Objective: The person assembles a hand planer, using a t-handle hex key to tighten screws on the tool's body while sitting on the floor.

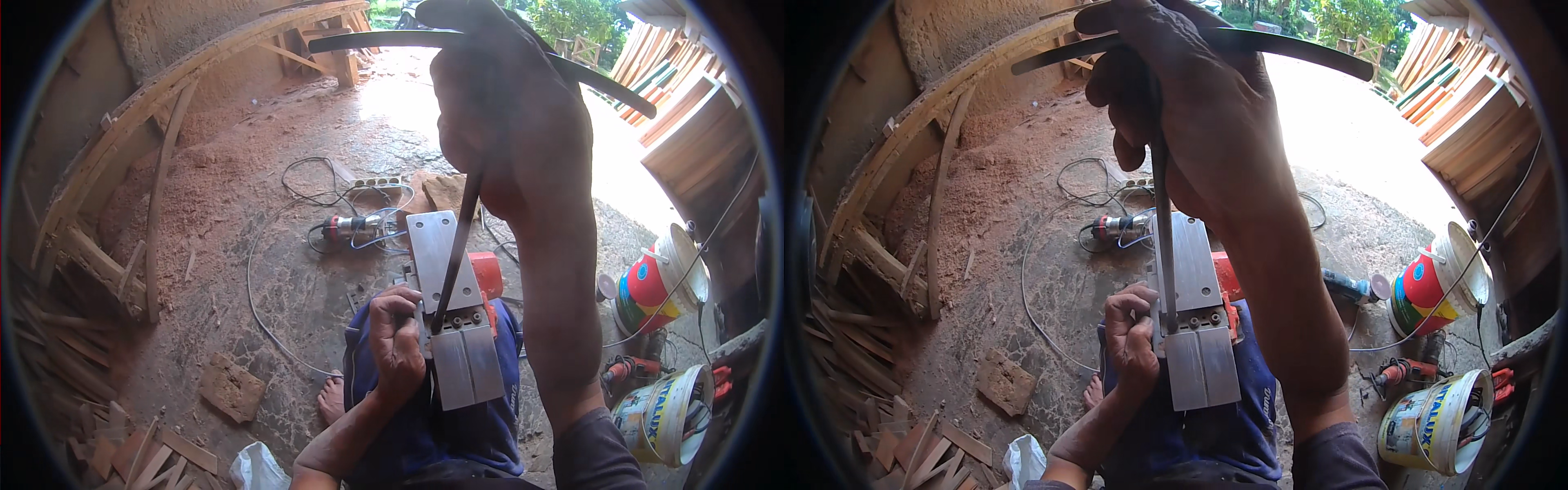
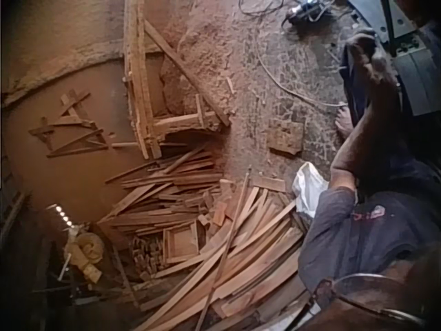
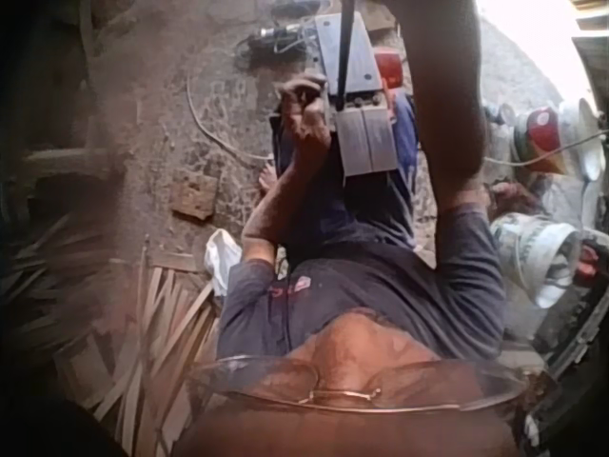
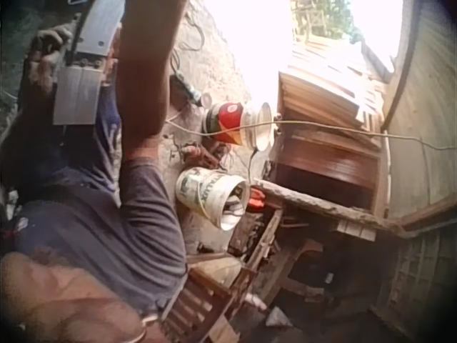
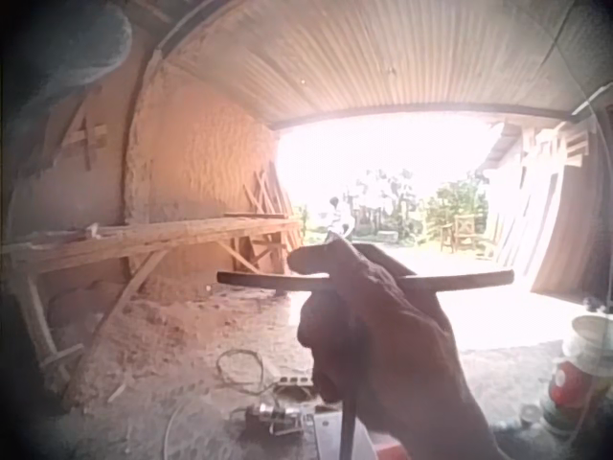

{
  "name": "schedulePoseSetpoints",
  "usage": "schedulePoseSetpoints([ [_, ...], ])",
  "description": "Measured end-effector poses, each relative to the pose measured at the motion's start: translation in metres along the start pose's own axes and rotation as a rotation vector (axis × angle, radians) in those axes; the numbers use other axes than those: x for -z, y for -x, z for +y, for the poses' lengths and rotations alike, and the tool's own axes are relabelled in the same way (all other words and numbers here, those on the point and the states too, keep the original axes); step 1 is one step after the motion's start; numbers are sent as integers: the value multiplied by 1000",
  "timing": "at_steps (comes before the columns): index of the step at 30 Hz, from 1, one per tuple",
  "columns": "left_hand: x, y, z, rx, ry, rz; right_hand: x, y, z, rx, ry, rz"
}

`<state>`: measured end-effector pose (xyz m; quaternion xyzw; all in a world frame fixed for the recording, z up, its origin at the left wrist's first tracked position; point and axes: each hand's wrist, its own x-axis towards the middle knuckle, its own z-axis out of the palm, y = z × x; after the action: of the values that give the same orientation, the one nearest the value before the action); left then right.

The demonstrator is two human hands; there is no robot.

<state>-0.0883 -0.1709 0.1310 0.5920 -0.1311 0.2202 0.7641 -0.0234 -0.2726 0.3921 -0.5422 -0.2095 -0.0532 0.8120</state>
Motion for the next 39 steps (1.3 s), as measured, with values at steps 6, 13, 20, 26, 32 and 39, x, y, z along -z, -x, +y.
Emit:
schedulePoseSetpoints([
  [6,-1,0,-1,-33,-61,7,-8,6,8,165,186,71],
  [13,1,-2,5,-23,-33,-5,-10,7,3,164,213,126],
  [20,-2,-1,6,-4,54,-15,18,3,-17,305,-50,-1],
  [26,-1,-1,5,-17,39,-13,20,16,-17,206,-32,124],
  [32,-3,-1,8,-13,24,-18,36,16,-9,183,-114,11],
  [39,-4,-1,9,-9,23,-16,45,-4,2,142,-369,-101],
])
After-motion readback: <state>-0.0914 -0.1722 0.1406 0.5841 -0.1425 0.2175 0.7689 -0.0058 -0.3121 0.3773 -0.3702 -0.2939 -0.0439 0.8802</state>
